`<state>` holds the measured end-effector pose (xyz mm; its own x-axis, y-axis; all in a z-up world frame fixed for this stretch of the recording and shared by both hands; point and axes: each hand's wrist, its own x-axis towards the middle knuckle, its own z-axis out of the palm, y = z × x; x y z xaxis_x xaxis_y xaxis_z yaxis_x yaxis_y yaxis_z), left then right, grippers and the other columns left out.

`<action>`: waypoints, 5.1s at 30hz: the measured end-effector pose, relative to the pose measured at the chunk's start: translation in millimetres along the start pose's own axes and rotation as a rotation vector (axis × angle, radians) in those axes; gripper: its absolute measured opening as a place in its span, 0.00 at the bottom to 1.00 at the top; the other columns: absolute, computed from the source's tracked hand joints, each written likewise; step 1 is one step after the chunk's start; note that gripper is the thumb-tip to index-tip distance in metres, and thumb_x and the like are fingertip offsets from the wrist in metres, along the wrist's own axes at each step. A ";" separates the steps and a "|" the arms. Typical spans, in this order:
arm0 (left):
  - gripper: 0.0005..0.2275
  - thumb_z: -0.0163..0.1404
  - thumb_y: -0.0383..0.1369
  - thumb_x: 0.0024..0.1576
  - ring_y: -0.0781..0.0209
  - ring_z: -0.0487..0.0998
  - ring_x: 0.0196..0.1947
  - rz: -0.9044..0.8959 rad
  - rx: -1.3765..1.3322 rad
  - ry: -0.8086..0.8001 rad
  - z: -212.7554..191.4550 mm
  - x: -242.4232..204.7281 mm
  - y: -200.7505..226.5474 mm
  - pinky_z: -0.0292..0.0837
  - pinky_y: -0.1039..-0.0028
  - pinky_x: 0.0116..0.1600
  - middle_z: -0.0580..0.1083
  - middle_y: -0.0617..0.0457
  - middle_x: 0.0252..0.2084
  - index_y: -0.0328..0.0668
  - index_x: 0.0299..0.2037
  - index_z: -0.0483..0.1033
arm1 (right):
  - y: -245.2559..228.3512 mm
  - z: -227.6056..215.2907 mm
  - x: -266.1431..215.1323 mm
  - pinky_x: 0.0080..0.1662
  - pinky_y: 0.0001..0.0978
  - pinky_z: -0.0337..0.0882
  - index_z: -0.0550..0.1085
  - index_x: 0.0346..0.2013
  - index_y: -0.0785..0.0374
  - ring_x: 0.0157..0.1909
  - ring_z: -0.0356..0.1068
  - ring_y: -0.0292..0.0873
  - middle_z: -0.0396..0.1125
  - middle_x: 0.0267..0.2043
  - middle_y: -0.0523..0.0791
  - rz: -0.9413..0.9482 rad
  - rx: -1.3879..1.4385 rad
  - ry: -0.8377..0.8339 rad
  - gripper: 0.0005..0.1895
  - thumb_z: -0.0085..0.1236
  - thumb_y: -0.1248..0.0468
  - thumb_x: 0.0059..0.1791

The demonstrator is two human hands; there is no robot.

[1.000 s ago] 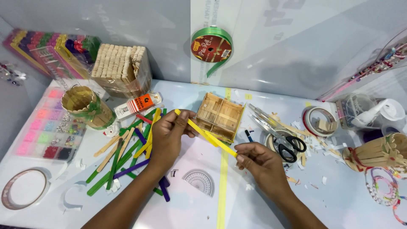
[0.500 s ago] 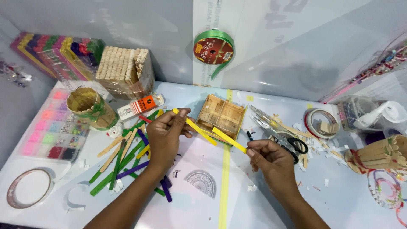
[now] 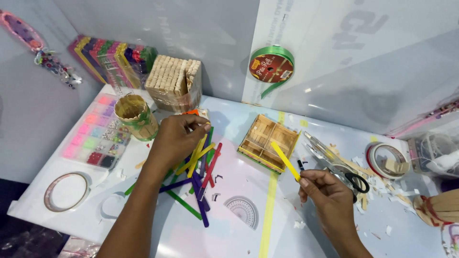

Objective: Assembling a decorative wooden box by marking, cutting, and gluing popsicle sticks onto a wooden frame.

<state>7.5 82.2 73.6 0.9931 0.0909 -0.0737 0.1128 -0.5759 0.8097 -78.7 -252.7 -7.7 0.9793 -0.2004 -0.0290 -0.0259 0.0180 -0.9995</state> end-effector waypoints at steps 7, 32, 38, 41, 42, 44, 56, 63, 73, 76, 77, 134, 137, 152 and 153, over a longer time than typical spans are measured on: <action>0.07 0.60 0.36 0.57 0.68 0.79 0.33 -0.047 -0.176 -0.060 20.0 4.4 -7.9 0.75 0.76 0.38 0.80 0.57 0.33 0.44 0.40 0.84 | -2.1 -0.2 -1.6 0.28 0.36 0.72 0.77 0.44 0.77 0.26 0.69 0.47 0.71 0.27 0.56 0.001 -0.003 -0.011 0.10 0.59 0.77 0.47; 0.04 0.57 0.21 0.59 0.54 0.82 0.37 1.442 -0.045 0.479 23.6 -36.0 10.6 0.83 0.68 0.40 0.77 0.46 0.37 0.35 0.41 0.81 | -8.3 7.3 -6.4 0.36 0.35 0.78 0.78 0.35 0.74 0.28 0.74 0.48 0.76 0.29 0.54 -0.060 -0.119 0.053 0.03 0.61 0.76 0.46; 0.06 0.57 0.20 0.60 0.55 0.82 0.41 1.430 -0.016 0.435 24.6 -37.3 9.2 0.81 0.70 0.41 0.78 0.49 0.40 0.39 0.43 0.82 | -3.5 4.7 -5.1 0.36 0.34 0.78 0.78 0.34 0.73 0.28 0.74 0.46 0.75 0.29 0.51 -0.127 -0.112 0.024 0.03 0.62 0.76 0.45; 0.04 0.55 0.22 0.58 0.51 0.82 0.37 1.419 -0.052 0.442 29.1 -30.7 8.3 0.81 0.67 0.41 0.80 0.47 0.38 0.38 0.38 0.81 | -7.0 7.4 -6.4 0.36 0.34 0.78 0.77 0.34 0.73 0.28 0.74 0.46 0.76 0.28 0.53 -0.126 -0.097 0.041 0.04 0.63 0.75 0.45; 0.04 0.55 0.22 0.58 0.51 0.82 0.37 1.420 -0.058 0.437 28.8 -32.9 11.1 0.81 0.67 0.41 0.80 0.47 0.38 0.38 0.38 0.81 | -4.6 6.4 -5.2 0.36 0.34 0.78 0.77 0.34 0.73 0.28 0.74 0.46 0.76 0.28 0.53 -0.124 -0.099 0.047 0.04 0.63 0.75 0.45; 0.05 0.59 0.20 0.53 0.57 0.79 0.29 1.400 -0.083 0.322 29.2 -35.1 18.0 0.73 0.73 0.31 0.77 0.48 0.30 0.38 0.34 0.78 | 0.3 3.5 -3.0 0.35 0.36 0.77 0.77 0.37 0.73 0.26 0.73 0.47 0.76 0.26 0.55 -0.098 -0.059 0.038 0.06 0.63 0.74 0.45; 0.03 0.57 0.25 0.62 0.52 0.74 0.28 1.465 -0.027 -0.320 102.7 -70.3 4.3 0.66 0.64 0.32 0.76 0.50 0.33 0.40 0.36 0.80 | -16.8 -3.1 6.1 0.33 0.31 0.71 0.78 0.37 0.70 0.24 0.66 0.41 0.70 0.24 0.50 -0.107 -0.074 0.152 0.04 0.63 0.72 0.47; 0.09 0.57 0.16 0.57 0.49 0.75 0.32 1.449 -0.034 -0.507 123.6 -85.8 -4.1 0.66 0.63 0.33 0.77 0.48 0.38 0.40 0.42 0.82 | -26.8 -10.8 13.6 0.34 0.30 0.73 0.79 0.40 0.69 0.28 0.67 0.41 0.69 0.27 0.48 -0.011 -0.093 0.233 0.06 0.63 0.73 0.48; 0.01 0.60 0.31 0.54 0.58 0.80 0.25 1.015 -0.096 -0.012 112.5 -33.7 -21.8 0.76 0.67 0.34 0.80 0.54 0.27 0.46 0.33 0.83 | -17.0 -23.1 28.6 0.40 0.29 0.71 0.77 0.42 0.69 0.34 0.68 0.40 0.69 0.32 0.49 0.000 -0.058 0.199 0.06 0.60 0.72 0.51; 0.01 0.59 0.30 0.54 0.54 0.80 0.24 0.751 -0.157 0.111 100.2 -17.1 -24.3 0.75 0.67 0.32 0.78 0.53 0.23 0.47 0.33 0.83 | -24.7 -25.0 38.9 0.41 0.31 0.69 0.78 0.42 0.71 0.36 0.67 0.37 0.68 0.31 0.47 -0.190 -0.196 0.098 0.05 0.60 0.73 0.51; 0.03 0.57 0.30 0.56 0.52 0.81 0.26 0.599 -0.177 0.141 94.6 -12.9 -23.0 0.76 0.67 0.34 0.79 0.49 0.24 0.46 0.34 0.85 | -27.6 -25.3 44.2 0.41 0.32 0.70 0.79 0.41 0.71 0.35 0.66 0.37 0.69 0.30 0.47 -0.284 -0.266 0.047 0.05 0.61 0.74 0.50; 0.05 0.59 0.29 0.59 0.61 0.83 0.35 0.159 -0.557 0.351 82.2 0.3 -21.3 0.77 0.68 0.48 0.82 0.45 0.29 0.36 0.40 0.85 | -76.4 75.5 186.8 0.44 0.33 0.72 0.83 0.41 0.61 0.38 0.69 0.39 0.72 0.35 0.45 -0.547 -0.608 -0.896 0.07 0.64 0.70 0.49; 0.06 0.58 0.29 0.59 0.62 0.83 0.35 0.168 -0.565 0.334 84.1 -1.3 -23.1 0.77 0.69 0.47 0.82 0.46 0.30 0.37 0.41 0.86 | -73.2 80.3 187.8 0.43 0.35 0.72 0.82 0.40 0.61 0.37 0.69 0.41 0.71 0.34 0.45 -0.635 -0.673 -0.880 0.07 0.62 0.72 0.49; 0.32 0.61 0.30 0.49 0.28 0.69 0.64 0.267 -0.377 -0.160 84.4 -4.0 -19.4 0.59 0.40 0.68 0.73 0.31 0.59 0.35 0.67 0.67 | -37.3 74.3 223.6 0.47 0.43 0.74 0.80 0.40 0.63 0.43 0.76 0.52 0.74 0.41 0.49 -0.723 -0.786 -0.835 0.06 0.57 0.73 0.52; 0.32 0.61 0.30 0.49 0.28 0.69 0.64 0.266 -0.377 -0.161 83.1 -4.4 -16.9 0.59 0.40 0.68 0.73 0.31 0.59 0.35 0.67 0.67 | -37.4 75.1 223.4 0.47 0.43 0.74 0.80 0.40 0.63 0.43 0.76 0.52 0.74 0.41 0.49 -0.721 -0.785 -0.836 0.06 0.57 0.73 0.52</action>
<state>3.8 24.0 11.9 0.9816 -0.1635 0.0989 -0.1348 -0.2253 0.9649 156.2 -224.6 24.1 0.6443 0.7276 0.2355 0.7090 -0.4528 -0.5406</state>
